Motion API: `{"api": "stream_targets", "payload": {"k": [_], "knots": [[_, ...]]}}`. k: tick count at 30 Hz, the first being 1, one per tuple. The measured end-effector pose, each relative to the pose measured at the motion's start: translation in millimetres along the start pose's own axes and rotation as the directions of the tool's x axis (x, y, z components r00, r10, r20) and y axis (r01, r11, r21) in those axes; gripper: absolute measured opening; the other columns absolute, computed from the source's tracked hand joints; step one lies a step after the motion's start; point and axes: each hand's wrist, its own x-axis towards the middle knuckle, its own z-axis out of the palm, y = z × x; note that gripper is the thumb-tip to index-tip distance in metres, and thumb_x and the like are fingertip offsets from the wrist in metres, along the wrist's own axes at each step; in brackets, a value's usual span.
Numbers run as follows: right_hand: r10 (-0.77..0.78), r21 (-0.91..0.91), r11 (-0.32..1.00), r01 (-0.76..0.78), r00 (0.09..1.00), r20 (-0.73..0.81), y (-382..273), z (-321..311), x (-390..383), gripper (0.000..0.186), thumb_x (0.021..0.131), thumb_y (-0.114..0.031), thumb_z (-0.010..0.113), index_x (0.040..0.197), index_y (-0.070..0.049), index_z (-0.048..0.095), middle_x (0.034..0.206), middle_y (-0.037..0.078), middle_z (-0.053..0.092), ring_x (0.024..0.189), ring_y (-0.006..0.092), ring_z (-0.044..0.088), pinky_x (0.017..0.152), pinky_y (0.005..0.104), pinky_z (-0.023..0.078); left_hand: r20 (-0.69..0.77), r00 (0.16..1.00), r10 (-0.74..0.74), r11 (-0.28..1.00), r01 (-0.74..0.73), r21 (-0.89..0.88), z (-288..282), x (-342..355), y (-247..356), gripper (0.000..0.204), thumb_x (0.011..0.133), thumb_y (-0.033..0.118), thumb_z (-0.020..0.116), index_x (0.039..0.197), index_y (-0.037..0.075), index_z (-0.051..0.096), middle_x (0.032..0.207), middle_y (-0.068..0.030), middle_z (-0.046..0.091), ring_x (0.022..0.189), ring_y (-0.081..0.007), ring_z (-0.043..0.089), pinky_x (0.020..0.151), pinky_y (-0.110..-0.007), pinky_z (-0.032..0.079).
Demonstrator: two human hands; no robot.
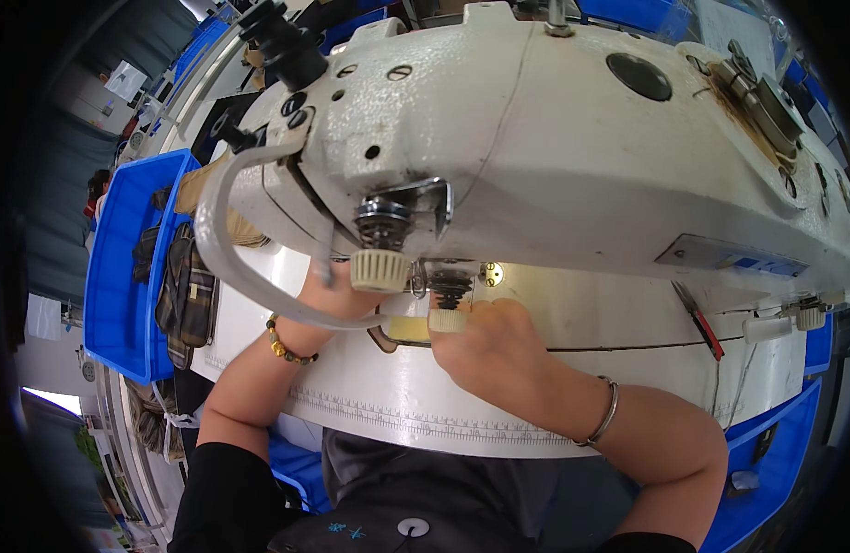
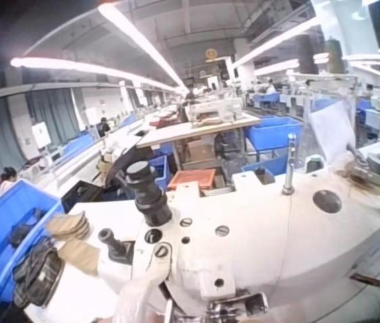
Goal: The recorder is sewing the fabric components of slippers or shoes using an industrial sewing machine.
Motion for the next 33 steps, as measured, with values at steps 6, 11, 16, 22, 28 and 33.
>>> {"api": "stream_targets", "payload": {"k": [6, 11, 16, 22, 28, 33], "knots": [[-0.003, 0.055, 0.998, 0.003, 1.000, 0.003, 1, -5, 3, 0.004, 0.066, -0.011, 0.065, 0.064, -0.008, 0.063, 0.056, 0.007, 0.052, 0.050, 0.0216, 0.058, 0.044, 0.0364, 0.043, 0.032, 0.993, -0.117, 0.992, 0.118, -0.033, 0, -1, 0, 0.038, 0.063, 0.012, 0.085, 0.099, 0.009, 0.073, 0.097, -0.0114, 0.069, 0.091, -0.0338, 0.062, 0.085, -0.045, 0.047], [-0.003, -0.067, 0.998, 0.009, 0.996, 0.084, 0, -4, 4, 0.009, 0.067, -0.011, 0.065, 0.074, -0.007, 0.069, 0.061, 0.007, 0.054, 0.052, 0.0219, 0.057, 0.045, 0.0355, 0.042, 0.020, 0.993, -0.115, 0.986, 0.117, -0.116, 6, -5, -9, 0.037, 0.065, 0.007, 0.082, 0.101, 0.008, 0.072, 0.097, -0.0118, 0.070, 0.090, -0.0343, 0.064, 0.080, -0.042, 0.051], [0.035, -0.063, 0.998, -0.030, 0.997, 0.072, 1, 4, 2, 0.049, 0.072, -0.010, 0.063, 0.121, -0.002, 0.065, 0.061, 0.006, 0.055, 0.049, 0.0214, 0.056, 0.045, 0.0353, 0.042, 0.027, 0.992, -0.120, 0.981, 0.122, -0.148, 6, -2, -11, 0.035, 0.067, 0.007, 0.082, 0.100, 0.008, 0.073, 0.097, -0.0108, 0.071, 0.090, -0.0323, 0.066, 0.079, -0.039, 0.053], [0.040, 0.019, 0.999, -0.040, 0.999, -0.012, 2, 16, 5, 0.030, 0.081, -0.006, 0.061, 0.110, -0.003, 0.067, 0.054, 0.006, 0.053, 0.046, 0.0228, 0.058, 0.045, 0.0371, 0.047, -0.019, 0.984, -0.177, 0.920, 0.159, -0.358, 16, -2, -18, 0.026, 0.068, 0.013, 0.083, 0.093, 0.011, 0.075, 0.095, -0.0074, 0.072, 0.089, -0.0314, 0.066, 0.082, -0.041, 0.051], [0.239, 0.152, 0.945, -0.290, 0.929, 0.283, -1, -3, 7, 0.034, 0.083, -0.005, 0.062, 0.116, -0.005, 0.069, 0.089, 0.006, 0.070, 0.079, 0.0210, 0.068, 0.070, 0.0367, 0.054, 0.024, 0.984, -0.174, 0.945, 0.174, -0.276, 9, 1, -12, 0.019, 0.073, 0.016, 0.079, 0.091, 0.014, 0.075, 0.097, -0.0067, 0.071, 0.094, -0.0288, 0.063, 0.092, -0.041, 0.040], [0.194, 0.173, 0.965, -0.197, 0.980, 0.032, 2, 9, 5, 0.027, 0.086, -0.005, 0.059, 0.111, -0.006, 0.066, 0.073, 0.011, 0.067, 0.060, 0.0316, 0.066, 0.055, 0.0414, 0.052, 0.031, 0.981, -0.191, 0.955, 0.193, -0.224, 1, 2, -6, 0.018, 0.075, 0.019, 0.078, 0.093, 0.016, 0.077, 0.091, -0.0065, 0.071, 0.094, -0.0262, 0.061, 0.090, -0.039, 0.037]]}}
